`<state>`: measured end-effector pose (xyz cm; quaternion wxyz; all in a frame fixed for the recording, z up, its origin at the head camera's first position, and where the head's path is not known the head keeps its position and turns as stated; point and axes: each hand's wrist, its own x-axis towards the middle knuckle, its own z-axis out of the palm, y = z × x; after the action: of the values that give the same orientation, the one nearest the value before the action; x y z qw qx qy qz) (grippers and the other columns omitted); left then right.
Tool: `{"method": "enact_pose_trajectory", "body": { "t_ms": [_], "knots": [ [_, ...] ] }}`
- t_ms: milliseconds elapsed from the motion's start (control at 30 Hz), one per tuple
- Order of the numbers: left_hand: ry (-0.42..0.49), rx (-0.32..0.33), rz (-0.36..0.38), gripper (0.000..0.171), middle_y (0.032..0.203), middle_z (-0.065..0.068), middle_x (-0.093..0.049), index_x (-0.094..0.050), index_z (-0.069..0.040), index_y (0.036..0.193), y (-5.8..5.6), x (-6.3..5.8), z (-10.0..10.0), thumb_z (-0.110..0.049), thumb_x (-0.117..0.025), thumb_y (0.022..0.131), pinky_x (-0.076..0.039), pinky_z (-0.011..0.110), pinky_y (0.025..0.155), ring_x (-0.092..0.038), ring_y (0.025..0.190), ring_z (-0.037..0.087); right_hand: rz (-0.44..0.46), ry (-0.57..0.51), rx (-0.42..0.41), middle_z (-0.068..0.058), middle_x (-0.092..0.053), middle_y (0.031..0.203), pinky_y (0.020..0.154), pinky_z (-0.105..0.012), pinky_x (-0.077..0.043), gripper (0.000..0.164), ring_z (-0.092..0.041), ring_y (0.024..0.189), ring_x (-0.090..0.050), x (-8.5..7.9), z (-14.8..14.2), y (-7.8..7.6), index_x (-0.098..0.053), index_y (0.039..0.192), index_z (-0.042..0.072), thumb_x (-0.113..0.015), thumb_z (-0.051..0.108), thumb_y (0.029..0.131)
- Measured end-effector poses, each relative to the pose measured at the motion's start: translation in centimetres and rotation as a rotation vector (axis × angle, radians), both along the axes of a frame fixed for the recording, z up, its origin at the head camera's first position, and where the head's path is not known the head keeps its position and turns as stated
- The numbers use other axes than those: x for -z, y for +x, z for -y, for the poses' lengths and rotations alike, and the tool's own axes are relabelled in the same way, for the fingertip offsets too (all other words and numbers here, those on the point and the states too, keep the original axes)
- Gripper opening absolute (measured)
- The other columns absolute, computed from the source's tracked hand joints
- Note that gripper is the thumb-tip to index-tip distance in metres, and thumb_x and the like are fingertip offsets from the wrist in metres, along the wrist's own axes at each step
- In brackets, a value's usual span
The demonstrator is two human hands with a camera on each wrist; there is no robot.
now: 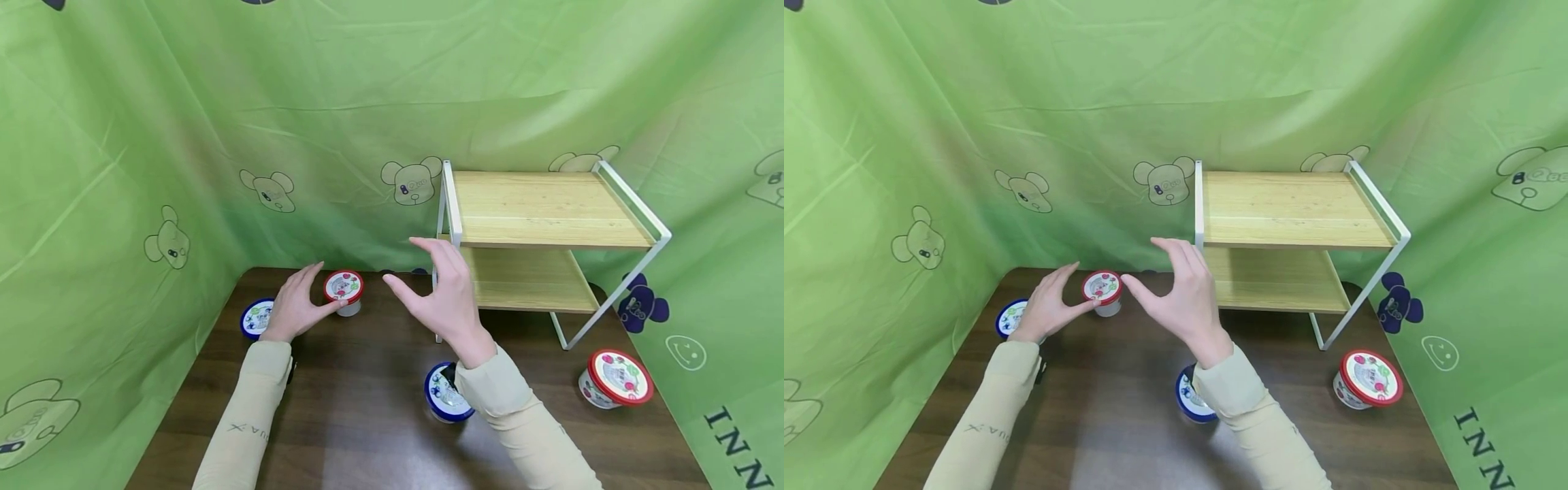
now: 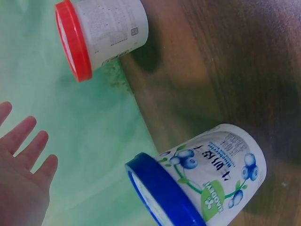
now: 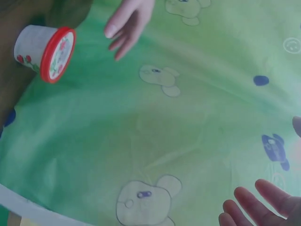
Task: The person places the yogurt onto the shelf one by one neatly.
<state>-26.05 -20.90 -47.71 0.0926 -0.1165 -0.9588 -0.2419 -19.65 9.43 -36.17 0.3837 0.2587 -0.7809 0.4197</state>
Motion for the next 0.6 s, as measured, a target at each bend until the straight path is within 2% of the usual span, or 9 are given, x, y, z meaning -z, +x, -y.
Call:
{"method": "enact_pose_trajectory", "body": {
  "t_ms": [133, 333, 600],
  "knots": [
    [0.011, 0.001, 0.015, 0.107, 0.159, 0.014, -0.037, -0.035, -0.016, 0.159, 0.0, 0.4, -0.1, -0.079, -0.067, 0.078, -0.027, 0.061, 0.115, -0.032, 0.144, 0.037, -0.039, -0.03, 0.011, -0.005, -0.067, 0.123, 0.099, -0.039, -0.045, 0.061, -0.022, 0.116, -0.06, -0.3, -1.0, 0.7, -0.067, 0.127, 0.006, -0.08, 0.045, 0.082],
    [0.025, 0.002, 0.035, 0.107, 0.159, 0.014, -0.036, -0.035, -0.016, 0.159, -0.1, 0.9, -0.3, -0.081, -0.064, 0.079, -0.028, 0.061, 0.114, -0.032, 0.145, 0.038, -0.122, -0.082, 0.038, -0.01, -0.067, 0.122, 0.096, -0.04, -0.046, 0.062, -0.028, 0.113, -0.06, -0.9, -2.3, 1.4, -0.066, 0.126, -0.001, -0.077, 0.041, 0.082],
    [0.034, -0.006, 0.053, 0.108, 0.16, 0.014, -0.034, -0.034, -0.015, 0.159, -0.2, 1.5, -1.2, -0.078, -0.067, 0.078, -0.028, 0.062, 0.114, -0.031, 0.145, 0.038, -0.21, -0.158, 0.123, -0.026, -0.066, 0.117, 0.1, -0.038, -0.044, 0.06, -0.041, 0.11, -0.06, -3.4, -3.8, 3.4, -0.064, 0.119, -0.013, -0.071, 0.031, 0.079]
  ]
}}
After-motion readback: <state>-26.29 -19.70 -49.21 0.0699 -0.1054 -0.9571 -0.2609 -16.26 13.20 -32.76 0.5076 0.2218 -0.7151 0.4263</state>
